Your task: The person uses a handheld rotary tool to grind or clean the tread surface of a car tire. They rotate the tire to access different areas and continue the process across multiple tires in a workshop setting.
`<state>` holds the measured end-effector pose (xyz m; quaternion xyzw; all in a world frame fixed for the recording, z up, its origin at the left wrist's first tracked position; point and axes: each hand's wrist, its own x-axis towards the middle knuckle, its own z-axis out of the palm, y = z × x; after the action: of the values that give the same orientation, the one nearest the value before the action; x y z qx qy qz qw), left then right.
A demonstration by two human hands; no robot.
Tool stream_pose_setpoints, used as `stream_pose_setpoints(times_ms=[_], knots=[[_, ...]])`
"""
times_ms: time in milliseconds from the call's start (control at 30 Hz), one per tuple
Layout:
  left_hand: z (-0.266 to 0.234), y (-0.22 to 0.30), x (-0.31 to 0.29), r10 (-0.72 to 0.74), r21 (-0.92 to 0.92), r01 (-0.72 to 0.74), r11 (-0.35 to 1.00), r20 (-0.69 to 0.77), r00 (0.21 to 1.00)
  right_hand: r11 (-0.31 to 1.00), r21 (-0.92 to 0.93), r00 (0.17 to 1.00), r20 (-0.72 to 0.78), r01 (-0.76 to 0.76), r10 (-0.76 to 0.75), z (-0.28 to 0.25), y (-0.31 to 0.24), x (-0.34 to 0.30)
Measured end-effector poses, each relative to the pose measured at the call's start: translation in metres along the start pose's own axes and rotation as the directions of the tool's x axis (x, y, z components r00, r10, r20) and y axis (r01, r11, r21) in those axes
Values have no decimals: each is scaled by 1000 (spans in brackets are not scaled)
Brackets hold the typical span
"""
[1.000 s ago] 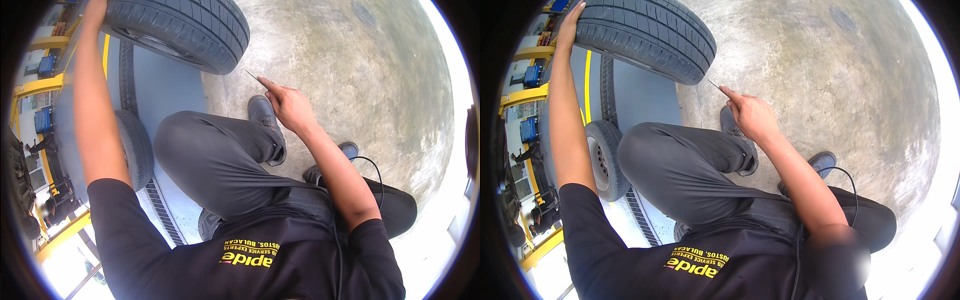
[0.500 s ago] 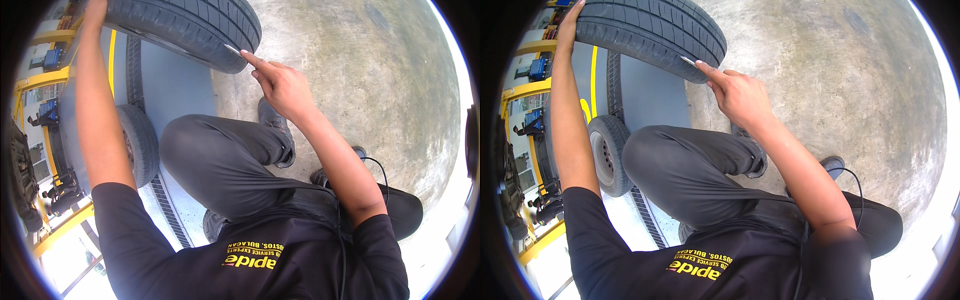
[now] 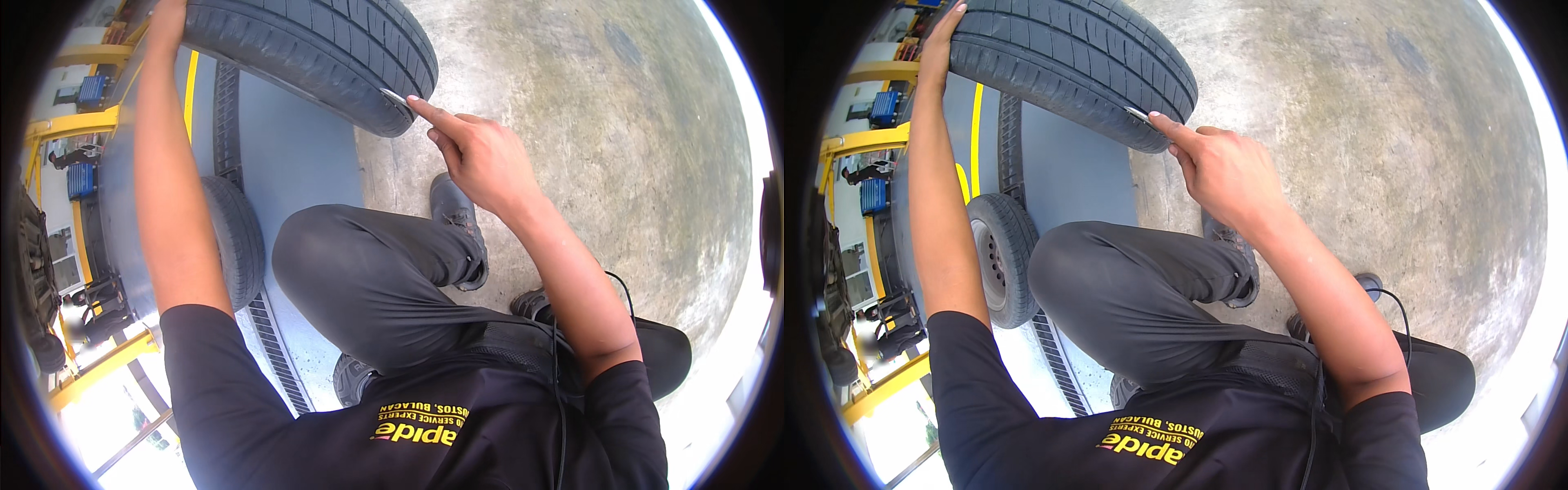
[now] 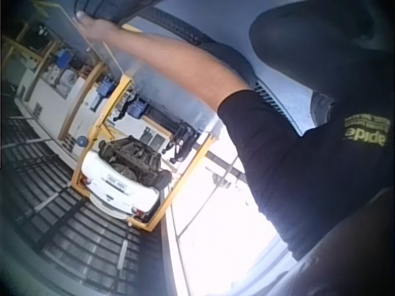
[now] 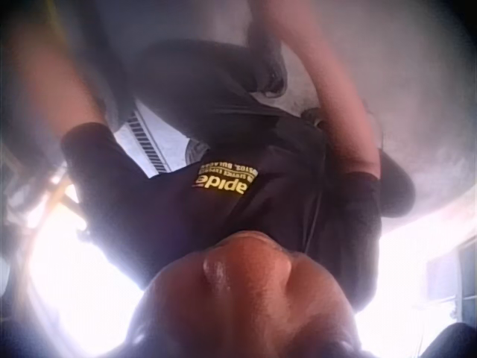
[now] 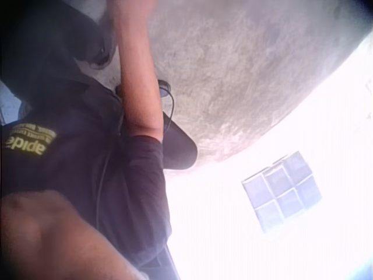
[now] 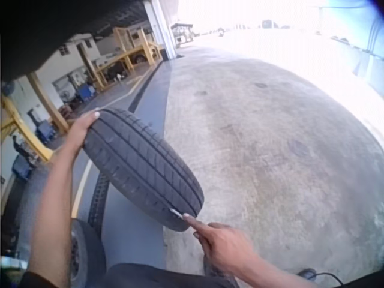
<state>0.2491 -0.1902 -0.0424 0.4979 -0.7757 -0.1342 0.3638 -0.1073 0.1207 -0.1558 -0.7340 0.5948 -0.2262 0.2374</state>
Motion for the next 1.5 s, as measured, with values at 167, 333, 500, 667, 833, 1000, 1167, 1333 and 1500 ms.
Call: stream_pose_setpoints(times_ms=[167,333,500,667,833,1000,1167,1333,1500], knots=[[-6,-5,-7,1,37,1,999,-73,997,999,-28,999,-10,34,-35,-2,-15,3],[-5,12,-9,-5,27,4,1000,28,1000,1000,-3,1000,-21,-4,4,7,-8,3],[-18,-5,-14,-210,21,211,977,-24,977,1000,-16,1000,-1,-22,22,12,-22,-4],[-25,-13,-17,-227,-24,226,974,-9,974,994,-11,992,68,-104,105,33,-2,-29],[-13,2,-17,-107,57,109,992,-33,994,905,-184,846,321,-385,425,82,89,-109],[-12,10,-16,-228,-23,227,974,-46,973,957,18,941,187,-291,283,39,53,-80],[-14,5,-10,-195,-16,194,981,-23,981,980,188,996,-40,-66,75,28,8,-26],[-14,1,-9,-253,-86,251,964,-12,967,992,126,996,-90,-1,12,32,4,-13],[-14,-1,-7,-299,-91,295,951,-34,954,992,110,998,-23,-61,64,35,-4,-12]])
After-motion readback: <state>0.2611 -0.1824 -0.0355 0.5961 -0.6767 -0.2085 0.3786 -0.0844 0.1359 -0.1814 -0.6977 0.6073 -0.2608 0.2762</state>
